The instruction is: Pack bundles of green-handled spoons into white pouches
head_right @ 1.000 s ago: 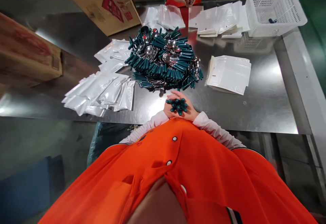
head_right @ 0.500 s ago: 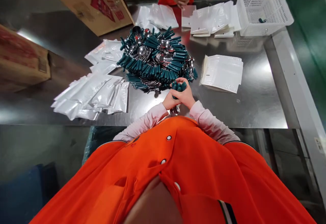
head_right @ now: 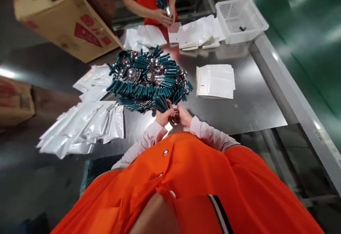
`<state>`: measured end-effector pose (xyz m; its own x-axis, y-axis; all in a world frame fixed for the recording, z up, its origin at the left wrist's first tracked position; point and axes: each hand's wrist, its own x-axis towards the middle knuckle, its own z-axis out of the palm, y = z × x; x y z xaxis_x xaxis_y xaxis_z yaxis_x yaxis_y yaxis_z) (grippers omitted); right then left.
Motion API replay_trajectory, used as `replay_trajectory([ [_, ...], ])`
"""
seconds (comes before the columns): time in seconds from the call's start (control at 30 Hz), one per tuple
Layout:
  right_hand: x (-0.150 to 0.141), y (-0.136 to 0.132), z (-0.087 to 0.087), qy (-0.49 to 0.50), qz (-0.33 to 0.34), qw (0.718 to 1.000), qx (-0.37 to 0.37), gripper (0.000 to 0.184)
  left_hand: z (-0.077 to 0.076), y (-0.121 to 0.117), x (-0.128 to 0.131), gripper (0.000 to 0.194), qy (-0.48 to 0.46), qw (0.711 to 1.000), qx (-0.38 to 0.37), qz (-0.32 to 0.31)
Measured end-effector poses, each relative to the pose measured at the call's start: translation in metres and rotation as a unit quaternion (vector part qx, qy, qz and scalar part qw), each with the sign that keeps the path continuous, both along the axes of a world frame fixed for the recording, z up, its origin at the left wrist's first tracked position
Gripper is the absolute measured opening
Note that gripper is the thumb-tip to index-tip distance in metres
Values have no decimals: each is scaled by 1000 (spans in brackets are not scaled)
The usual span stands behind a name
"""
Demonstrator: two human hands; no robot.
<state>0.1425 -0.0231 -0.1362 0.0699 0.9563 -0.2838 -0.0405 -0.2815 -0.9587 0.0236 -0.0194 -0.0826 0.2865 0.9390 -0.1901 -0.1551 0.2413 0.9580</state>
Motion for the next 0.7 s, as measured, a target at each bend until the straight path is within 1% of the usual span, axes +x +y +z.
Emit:
replay_trajectory([
  [0.03,14,12,-2,-36,-29,999,-7,44,-3,-2,-4,39,4,1000,-2,-5],
  [0.1,54,43,-4,-123,-83,989,-20,33,-7,-3,-15,33,52,998,16,-16],
  [0.13,77,59,-5,-211,-116,970,-19,30,-9,-4,-20,29,90,995,32,-24],
  [0.17,98,74,-6,-302,-132,944,-25,31,-11,-5,-25,27,131,990,46,-33],
  [0.2,117,88,-9,-374,-131,917,-35,36,-13,-5,-28,24,169,983,54,-44],
  [0.27,143,106,-18,-478,-80,870,-87,42,-17,-8,-30,20,223,970,54,-73],
  [0.33,155,113,-29,-522,-23,840,-150,44,-23,-12,-32,18,247,964,46,-91],
  [0.37,158,113,-34,-529,-5,831,-175,47,-27,-15,-33,20,249,963,44,-93],
  [0.43,160,106,-44,-537,8,819,-204,52,-35,-19,-37,33,240,966,39,-88],
  [0.5,160,93,-51,-555,23,804,-213,49,-40,-24,-44,49,235,967,37,-89],
  [0.57,156,75,-56,-575,53,787,-216,44,-41,-27,-50,58,264,956,42,-117],
  [0.6,151,64,-59,-582,71,783,-209,42,-40,-28,-51,60,297,944,46,-138],
  [0.63,143,51,-62,-585,92,781,-198,40,-39,-28,-50,61,344,923,51,-164],
  [0.7,120,24,-67,-585,136,783,-162,38,-39,-25,-43,59,436,873,54,-211],
])
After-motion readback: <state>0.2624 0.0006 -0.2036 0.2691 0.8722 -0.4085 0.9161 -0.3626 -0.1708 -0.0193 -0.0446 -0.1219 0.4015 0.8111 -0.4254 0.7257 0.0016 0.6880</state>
